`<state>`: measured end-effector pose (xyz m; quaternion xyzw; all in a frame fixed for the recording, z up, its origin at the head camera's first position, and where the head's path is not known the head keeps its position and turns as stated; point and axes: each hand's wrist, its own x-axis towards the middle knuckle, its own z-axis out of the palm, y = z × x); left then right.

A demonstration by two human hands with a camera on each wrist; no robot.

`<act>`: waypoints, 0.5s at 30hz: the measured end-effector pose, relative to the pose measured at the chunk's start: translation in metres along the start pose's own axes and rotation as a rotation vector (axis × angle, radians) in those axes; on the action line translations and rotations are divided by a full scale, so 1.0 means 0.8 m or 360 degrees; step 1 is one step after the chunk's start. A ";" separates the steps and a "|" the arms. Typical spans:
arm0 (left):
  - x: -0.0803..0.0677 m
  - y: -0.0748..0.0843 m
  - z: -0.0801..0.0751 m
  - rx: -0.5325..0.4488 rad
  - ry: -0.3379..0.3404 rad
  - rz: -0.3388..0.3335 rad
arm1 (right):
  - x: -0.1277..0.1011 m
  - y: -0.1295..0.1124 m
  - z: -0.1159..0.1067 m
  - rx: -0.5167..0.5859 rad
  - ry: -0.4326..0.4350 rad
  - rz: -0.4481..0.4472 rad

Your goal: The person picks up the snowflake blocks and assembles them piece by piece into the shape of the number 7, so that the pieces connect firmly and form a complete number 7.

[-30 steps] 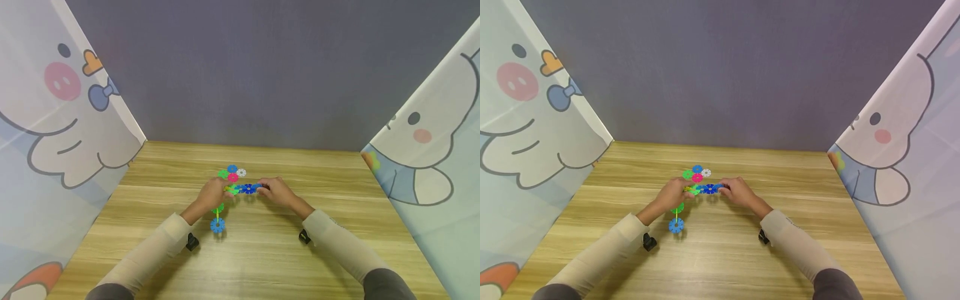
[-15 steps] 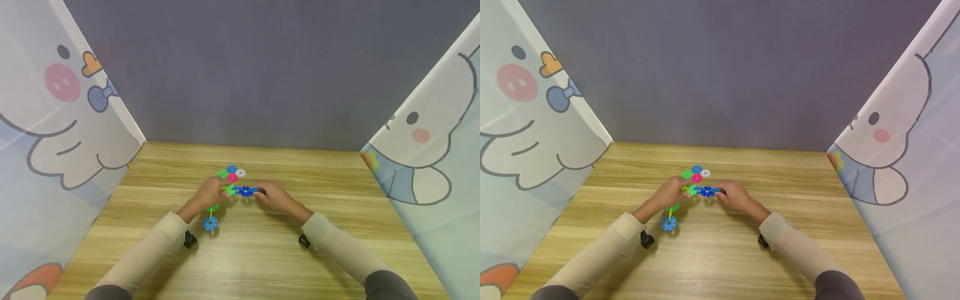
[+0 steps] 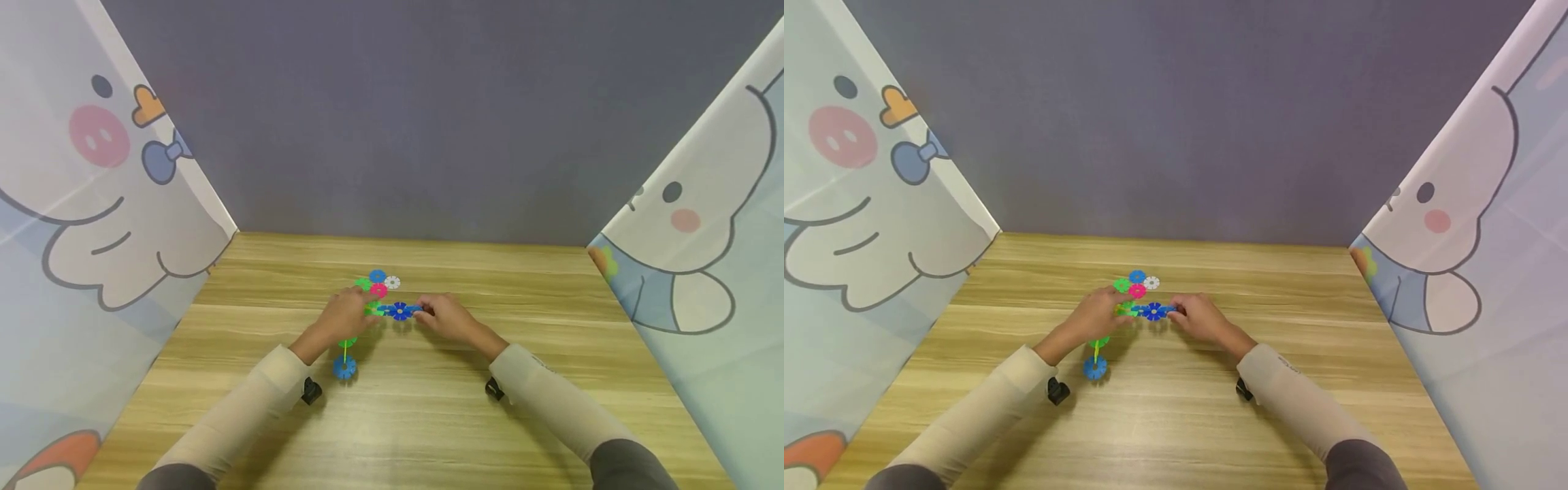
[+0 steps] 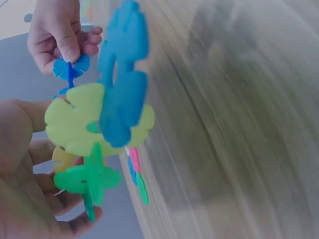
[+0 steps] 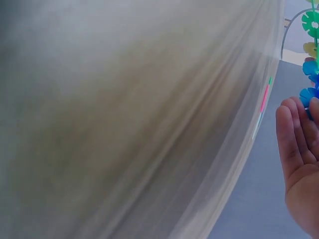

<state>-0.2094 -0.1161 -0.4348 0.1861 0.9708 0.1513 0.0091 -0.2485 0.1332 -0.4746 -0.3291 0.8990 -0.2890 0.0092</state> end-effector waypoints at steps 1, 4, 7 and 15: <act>0.000 0.002 0.000 0.0004 0.0002 -0.0002 | 0.001 0.000 0.000 -0.0005 -0.0007 -0.0005; 0.001 0.006 0.002 -0.0005 -0.0015 -0.0013 | 0.002 0.000 0.000 -0.0032 -0.0018 -0.0019; 0.003 0.010 0.005 -0.0002 -0.0038 -0.0014 | 0.004 -0.001 0.000 -0.0049 -0.0019 -0.0048; 0.006 0.018 0.015 -0.0025 -0.0071 0.0017 | 0.007 -0.005 0.003 0.0054 -0.0056 -0.0100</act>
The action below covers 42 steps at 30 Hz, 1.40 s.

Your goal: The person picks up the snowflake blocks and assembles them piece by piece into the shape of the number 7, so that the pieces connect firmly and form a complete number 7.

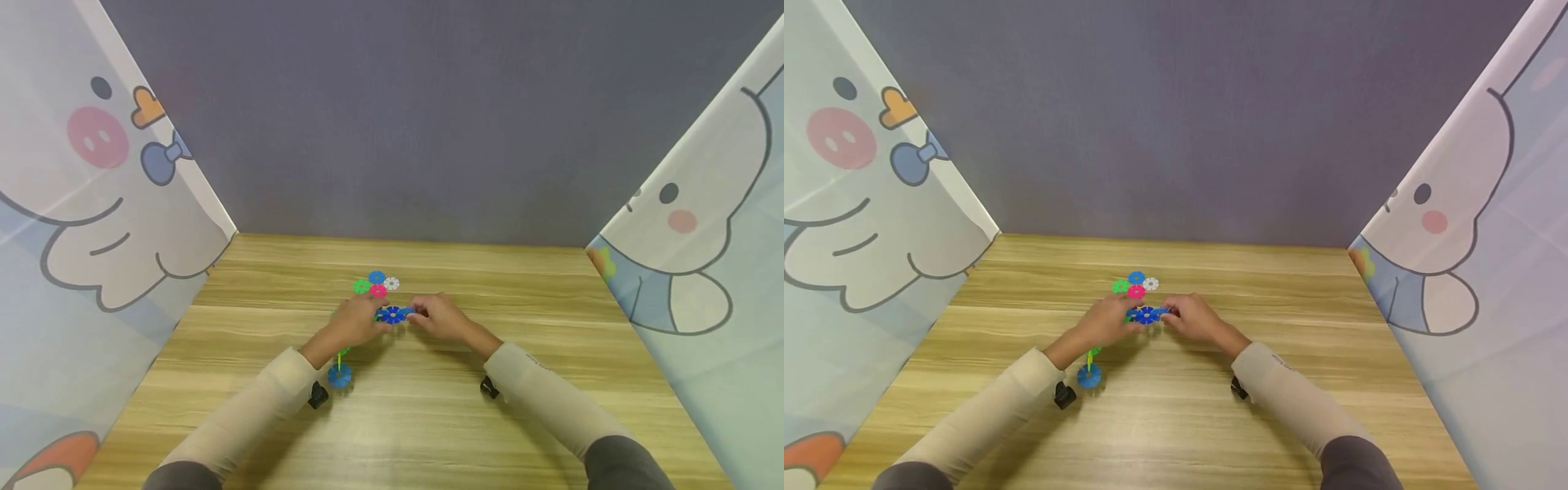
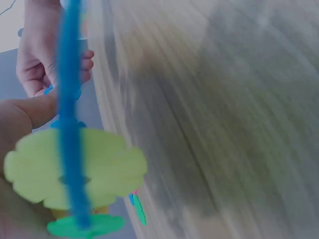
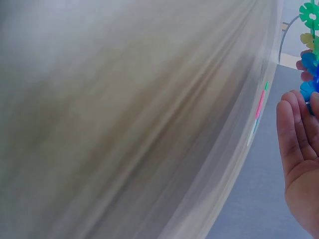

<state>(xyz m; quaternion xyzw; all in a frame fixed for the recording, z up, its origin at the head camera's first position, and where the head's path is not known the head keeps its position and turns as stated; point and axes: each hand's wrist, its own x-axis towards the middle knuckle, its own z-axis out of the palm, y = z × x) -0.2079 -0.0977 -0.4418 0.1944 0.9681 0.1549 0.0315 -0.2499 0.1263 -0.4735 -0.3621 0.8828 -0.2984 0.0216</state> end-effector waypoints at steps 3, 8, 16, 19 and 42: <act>-0.001 0.000 0.004 0.0022 0.0028 0.0032 | 0.001 -0.002 0.002 0.0028 -0.0019 0.0010; -0.001 -0.001 0.007 0.0062 0.0099 0.0062 | 0.003 -0.003 0.005 0.0036 -0.0034 0.0022; -0.003 -0.004 0.007 0.0121 0.0109 0.0074 | 0.006 -0.004 0.009 0.0092 -0.0061 0.0030; -0.004 -0.005 0.006 0.0122 0.0112 0.0081 | 0.007 -0.004 0.010 0.0104 -0.0064 0.0011; -0.019 -0.018 0.002 0.0051 0.0103 0.0007 | 0.020 0.000 0.009 0.0166 -0.0259 0.0014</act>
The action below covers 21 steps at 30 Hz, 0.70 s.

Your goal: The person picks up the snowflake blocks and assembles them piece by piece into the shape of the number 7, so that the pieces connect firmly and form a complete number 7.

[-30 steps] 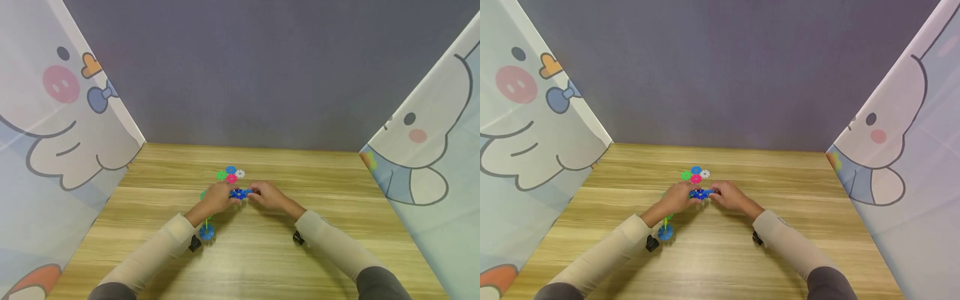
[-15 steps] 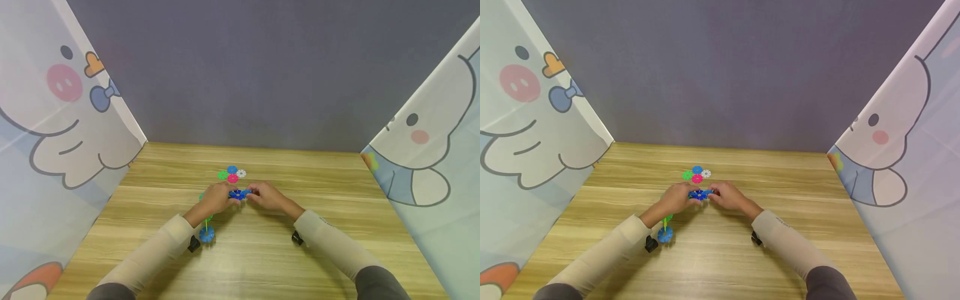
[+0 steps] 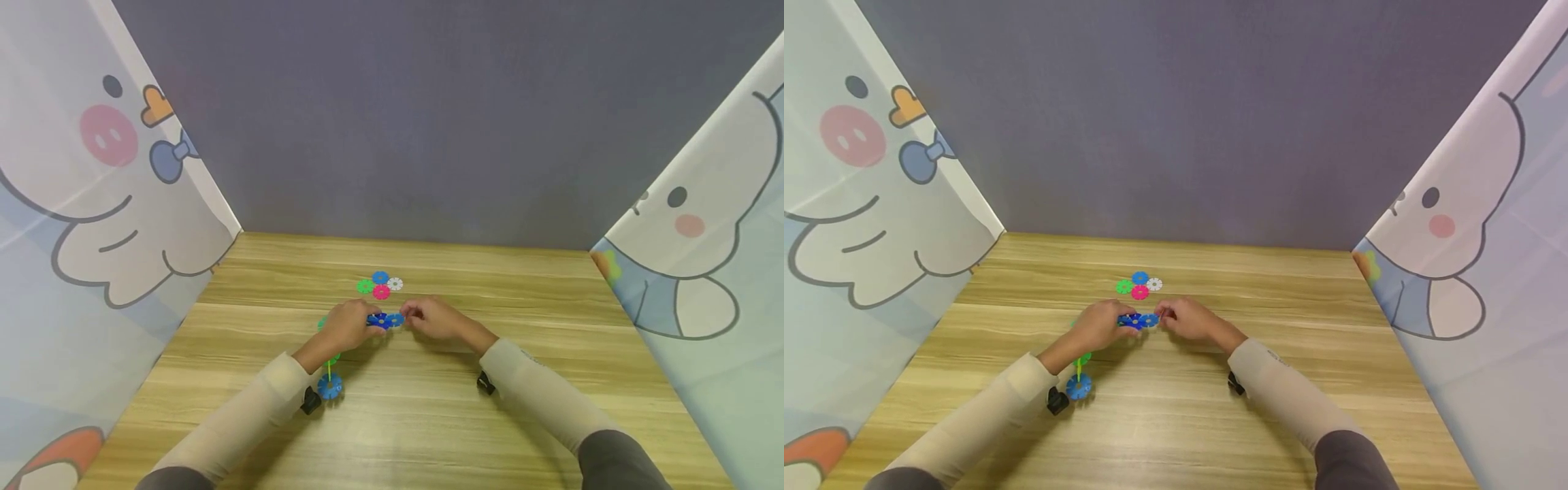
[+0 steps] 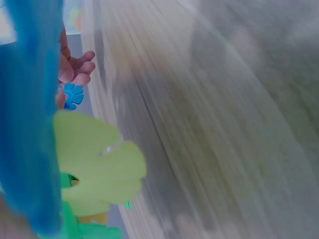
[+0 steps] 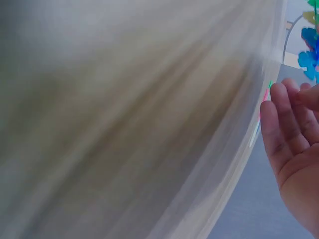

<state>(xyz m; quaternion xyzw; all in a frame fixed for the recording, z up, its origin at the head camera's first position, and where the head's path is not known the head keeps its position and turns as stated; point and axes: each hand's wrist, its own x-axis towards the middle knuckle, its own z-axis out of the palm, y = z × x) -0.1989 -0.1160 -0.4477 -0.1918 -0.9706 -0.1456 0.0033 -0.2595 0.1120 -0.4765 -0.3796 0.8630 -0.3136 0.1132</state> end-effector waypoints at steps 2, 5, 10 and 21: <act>-0.001 -0.001 -0.002 0.0005 -0.0014 -0.0016 | 0.005 0.004 -0.002 -0.0045 0.0027 0.0026; -0.003 -0.002 -0.002 0.0023 -0.0024 -0.0012 | 0.016 0.010 -0.003 -0.0136 0.0120 0.0091; -0.002 -0.004 -0.001 0.0057 -0.0042 -0.0005 | 0.036 0.017 -0.005 -0.0164 0.0230 0.0215; 0.000 -0.005 0.001 0.0085 -0.0044 -0.0008 | 0.070 0.019 -0.012 -0.0218 0.0311 0.0410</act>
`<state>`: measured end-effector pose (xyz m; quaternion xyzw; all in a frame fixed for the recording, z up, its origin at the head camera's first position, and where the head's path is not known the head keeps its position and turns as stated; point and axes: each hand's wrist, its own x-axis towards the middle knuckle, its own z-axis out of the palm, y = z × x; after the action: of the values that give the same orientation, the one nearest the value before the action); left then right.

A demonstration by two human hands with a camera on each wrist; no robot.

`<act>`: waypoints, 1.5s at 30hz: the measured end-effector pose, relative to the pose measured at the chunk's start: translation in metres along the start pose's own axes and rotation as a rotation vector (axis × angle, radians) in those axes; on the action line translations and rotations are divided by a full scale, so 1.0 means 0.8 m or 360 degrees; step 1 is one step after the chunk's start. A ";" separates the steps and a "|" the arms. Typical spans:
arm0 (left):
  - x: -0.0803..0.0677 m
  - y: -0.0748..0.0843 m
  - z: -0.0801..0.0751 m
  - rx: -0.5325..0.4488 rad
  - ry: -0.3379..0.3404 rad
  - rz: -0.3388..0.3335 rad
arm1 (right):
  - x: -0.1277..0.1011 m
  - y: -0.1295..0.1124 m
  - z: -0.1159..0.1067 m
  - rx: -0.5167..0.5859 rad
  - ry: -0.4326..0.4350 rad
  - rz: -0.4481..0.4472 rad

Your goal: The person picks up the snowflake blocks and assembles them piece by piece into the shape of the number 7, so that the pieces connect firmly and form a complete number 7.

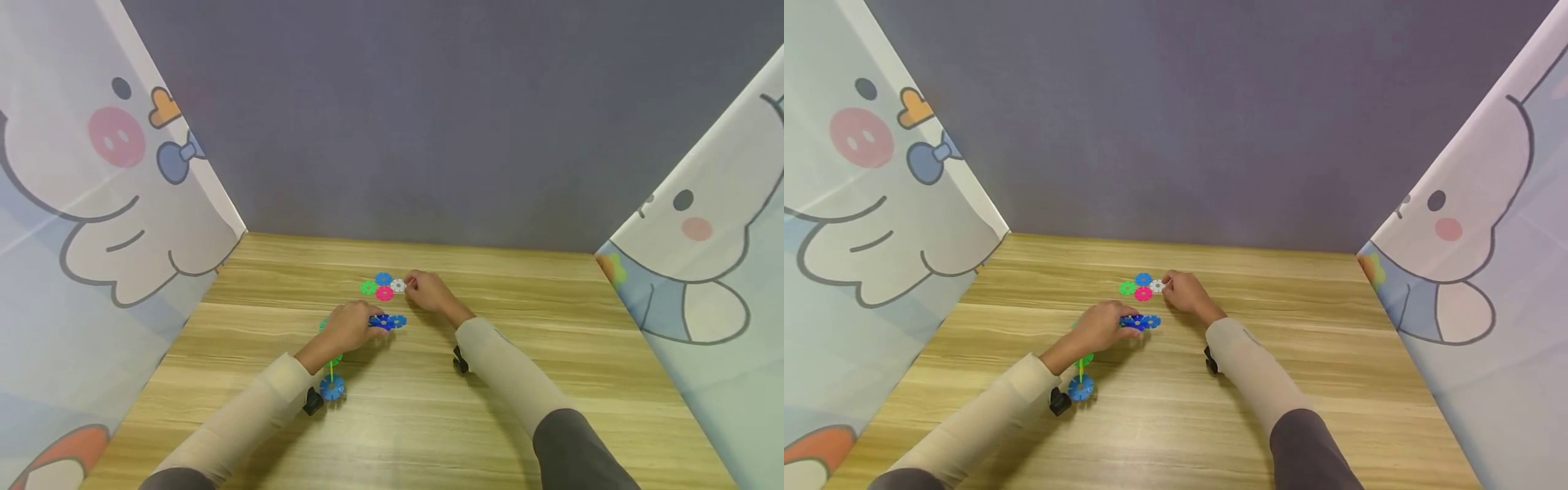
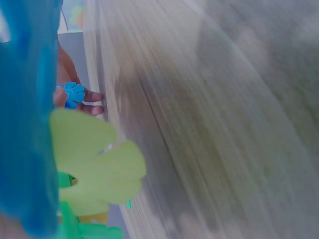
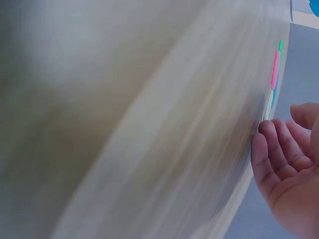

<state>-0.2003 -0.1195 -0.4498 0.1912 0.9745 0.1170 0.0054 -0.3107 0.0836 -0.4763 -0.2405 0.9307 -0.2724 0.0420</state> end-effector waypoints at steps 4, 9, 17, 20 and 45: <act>0.000 -0.001 0.000 0.0008 -0.0001 0.0009 | 0.007 0.000 0.004 -0.0019 -0.0031 0.0071; -0.001 -0.001 -0.001 0.0011 0.0002 0.0025 | 0.016 0.000 0.011 -0.0075 -0.0020 0.0109; 0.000 -0.003 -0.001 -0.0008 0.0015 0.0039 | 0.025 -0.002 0.019 -0.0236 -0.0053 0.0160; -0.001 -0.003 -0.002 -0.0015 0.0013 0.0042 | 0.026 -0.003 0.019 -0.0282 -0.0087 0.0170; 0.001 -0.001 0.002 -0.0038 0.0004 0.0016 | 0.007 0.010 0.009 -0.0007 -0.0032 0.0173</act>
<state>-0.2009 -0.1193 -0.4515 0.1960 0.9721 0.1289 0.0059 -0.3174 0.0837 -0.4860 -0.1923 0.9426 -0.2651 0.0656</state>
